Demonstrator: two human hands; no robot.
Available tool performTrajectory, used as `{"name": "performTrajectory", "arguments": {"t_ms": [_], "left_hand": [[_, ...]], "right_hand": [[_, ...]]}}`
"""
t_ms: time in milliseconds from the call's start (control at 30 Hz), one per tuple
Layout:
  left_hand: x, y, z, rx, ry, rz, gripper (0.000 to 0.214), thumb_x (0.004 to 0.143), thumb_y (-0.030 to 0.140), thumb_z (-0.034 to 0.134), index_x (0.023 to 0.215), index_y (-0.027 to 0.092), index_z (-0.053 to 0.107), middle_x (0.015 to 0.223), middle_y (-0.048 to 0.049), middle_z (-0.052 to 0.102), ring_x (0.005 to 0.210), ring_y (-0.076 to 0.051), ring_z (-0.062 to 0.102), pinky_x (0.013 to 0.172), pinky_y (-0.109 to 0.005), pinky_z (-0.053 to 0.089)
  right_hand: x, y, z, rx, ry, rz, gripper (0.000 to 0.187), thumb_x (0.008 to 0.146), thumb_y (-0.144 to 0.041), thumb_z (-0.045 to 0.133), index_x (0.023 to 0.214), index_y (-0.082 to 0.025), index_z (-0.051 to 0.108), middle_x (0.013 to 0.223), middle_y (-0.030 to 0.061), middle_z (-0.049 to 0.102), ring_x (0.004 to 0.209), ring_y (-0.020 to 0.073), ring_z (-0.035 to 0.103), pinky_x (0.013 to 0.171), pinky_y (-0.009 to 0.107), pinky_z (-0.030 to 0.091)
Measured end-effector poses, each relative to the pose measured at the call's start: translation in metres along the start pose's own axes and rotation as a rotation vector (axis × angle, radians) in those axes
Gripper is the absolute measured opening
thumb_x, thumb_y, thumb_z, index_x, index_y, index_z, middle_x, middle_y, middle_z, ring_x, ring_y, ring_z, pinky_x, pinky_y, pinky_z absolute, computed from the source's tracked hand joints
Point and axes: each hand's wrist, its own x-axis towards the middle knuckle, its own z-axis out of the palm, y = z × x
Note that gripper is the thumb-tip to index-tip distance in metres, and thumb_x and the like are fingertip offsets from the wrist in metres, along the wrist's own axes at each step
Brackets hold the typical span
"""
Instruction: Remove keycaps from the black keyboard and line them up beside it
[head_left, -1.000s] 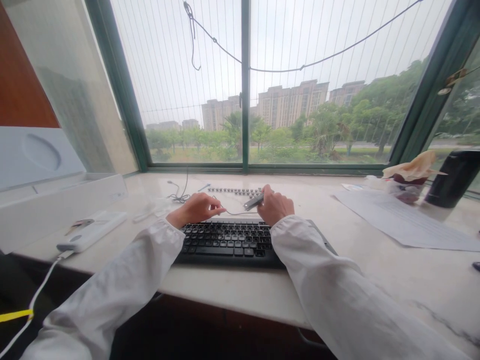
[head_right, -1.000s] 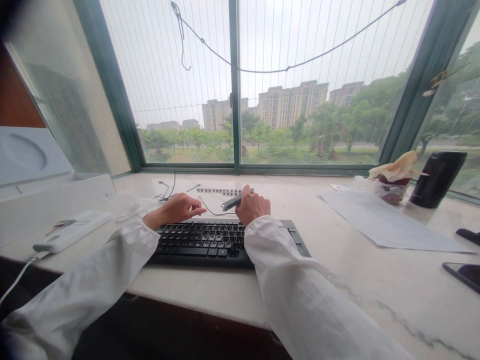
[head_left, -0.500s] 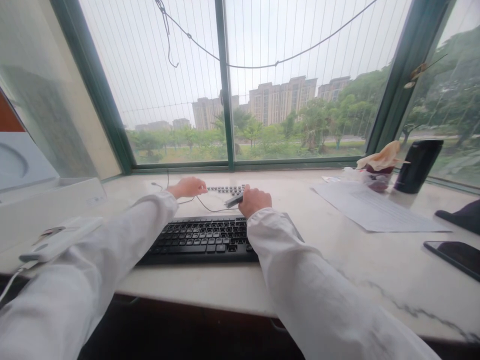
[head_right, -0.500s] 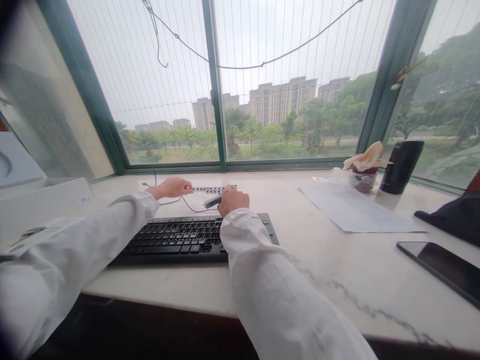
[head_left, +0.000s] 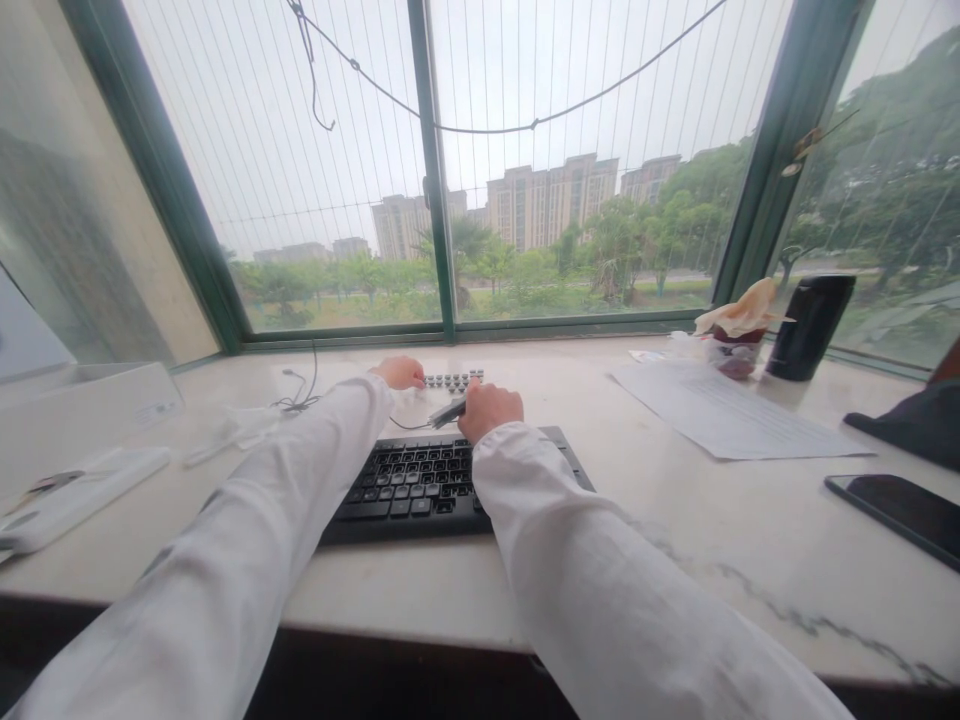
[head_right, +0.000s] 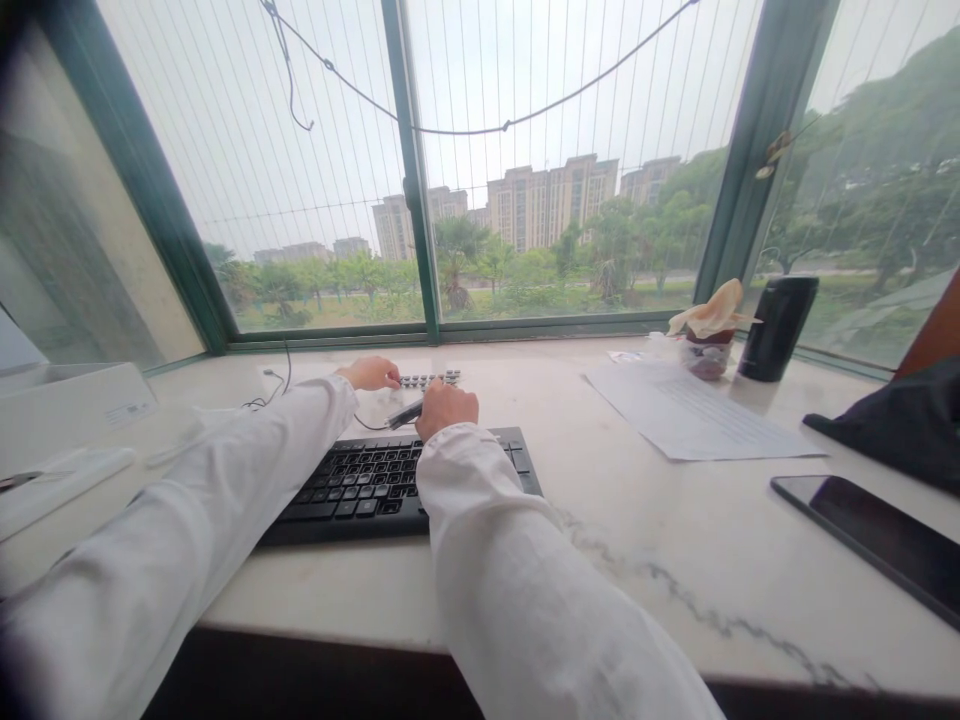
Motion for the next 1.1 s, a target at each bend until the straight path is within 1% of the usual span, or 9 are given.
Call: {"name": "performTrajectory", "arguments": {"t_ms": [167, 367, 533, 667, 733, 800, 900, 967, 1100], "left_hand": [[0.0, 0.001, 0.0, 0.003, 0.006, -0.001, 0.033, 0.076, 0.05, 0.06, 0.103, 0.032, 0.07, 0.112, -0.0018, 0.068, 0.102, -0.021, 0.059, 0.086, -0.028, 0.044], [-0.009, 0.005, -0.005, 0.006, 0.029, 0.008, 0.031, 0.078, 0.048, 0.06, 0.103, 0.032, 0.07, 0.11, -0.0006, 0.068, 0.102, -0.02, 0.059, 0.088, -0.027, 0.043], [-0.03, 0.006, -0.025, -0.011, 0.087, 0.019, 0.033, 0.081, 0.049, 0.058, 0.106, 0.031, 0.068, 0.111, -0.0004, 0.068, 0.1, -0.018, 0.059, 0.086, -0.025, 0.042], [-0.072, 0.001, -0.052, -0.069, 0.129, 0.066, 0.038, 0.085, 0.057, 0.05, 0.105, 0.031, 0.069, 0.105, -0.0005, 0.07, 0.09, -0.017, 0.061, 0.081, -0.026, 0.043], [-0.103, -0.002, -0.062, -0.151, 0.144, 0.128, 0.038, 0.085, 0.058, 0.05, 0.101, 0.03, 0.071, 0.1, -0.0001, 0.071, 0.086, -0.017, 0.062, 0.077, -0.025, 0.043], [-0.138, -0.004, -0.067, -0.261, 0.112, 0.212, 0.039, 0.084, 0.058, 0.051, 0.1, 0.029, 0.071, 0.101, 0.0003, 0.071, 0.084, -0.015, 0.062, 0.073, -0.023, 0.043], [-0.186, -0.002, -0.062, -0.394, 0.063, 0.292, 0.037, 0.085, 0.054, 0.054, 0.099, 0.025, 0.072, 0.096, -0.0012, 0.072, 0.08, -0.014, 0.063, 0.069, -0.023, 0.044], [-0.208, 0.002, -0.054, -0.465, 0.027, 0.367, 0.032, 0.083, 0.05, 0.059, 0.095, 0.024, 0.073, 0.093, -0.0015, 0.073, 0.079, -0.013, 0.063, 0.069, -0.022, 0.044], [-0.224, 0.006, -0.041, -0.558, 0.013, 0.476, 0.025, 0.08, 0.045, 0.066, 0.089, 0.024, 0.075, 0.084, -0.0014, 0.073, 0.072, -0.011, 0.062, 0.064, -0.021, 0.045]], "right_hand": [[0.001, 0.0, 0.001, -0.005, -0.004, -0.009, 0.027, 0.077, -0.026, 0.055, 0.103, -0.017, 0.056, 0.093, 0.0122, 0.069, 0.09, 0.0251, 0.067, 0.075, 0.035, 0.047], [0.0, 0.0, 0.001, -0.012, -0.018, -0.017, 0.028, 0.078, -0.028, 0.055, 0.104, -0.018, 0.054, 0.092, 0.012, 0.068, 0.091, 0.0255, 0.067, 0.075, 0.036, 0.047], [-0.002, 0.0, 0.0, -0.011, 0.019, 0.0, 0.028, 0.081, -0.024, 0.051, 0.108, -0.016, 0.049, 0.087, 0.0116, 0.069, 0.085, 0.0256, 0.067, 0.071, 0.035, 0.047], [-0.004, -0.002, -0.001, 0.032, 0.037, -0.005, 0.034, 0.087, -0.021, 0.042, 0.119, -0.012, 0.042, 0.084, 0.013, 0.068, 0.08, 0.0265, 0.068, 0.067, 0.035, 0.047], [-0.005, -0.003, -0.001, 0.058, 0.038, -0.014, 0.038, 0.089, -0.021, 0.04, 0.125, -0.009, 0.037, 0.086, 0.0149, 0.068, 0.081, 0.0276, 0.067, 0.067, 0.036, 0.046], [-0.005, -0.004, -0.002, 0.068, 0.043, -0.016, 0.04, 0.09, -0.023, 0.039, 0.127, -0.009, 0.035, 0.09, 0.0165, 0.068, 0.082, 0.0285, 0.067, 0.067, 0.036, 0.046], [-0.007, -0.005, -0.002, 0.058, 0.063, -0.031, 0.03, 0.092, -0.029, 0.039, 0.118, -0.015, 0.043, 0.089, 0.0143, 0.068, 0.08, 0.0285, 0.067, 0.067, 0.036, 0.045], [-0.009, -0.007, -0.002, 0.061, 0.086, -0.057, 0.027, 0.094, -0.036, 0.036, 0.111, -0.019, 0.048, 0.084, 0.0114, 0.068, 0.076, 0.0273, 0.066, 0.065, 0.034, 0.044], [-0.013, -0.013, -0.001, 0.156, 0.149, -0.148, 0.037, 0.096, -0.048, 0.031, 0.1, -0.021, 0.055, 0.084, 0.0086, 0.068, 0.074, 0.0218, 0.064, 0.063, 0.028, 0.041]]}}
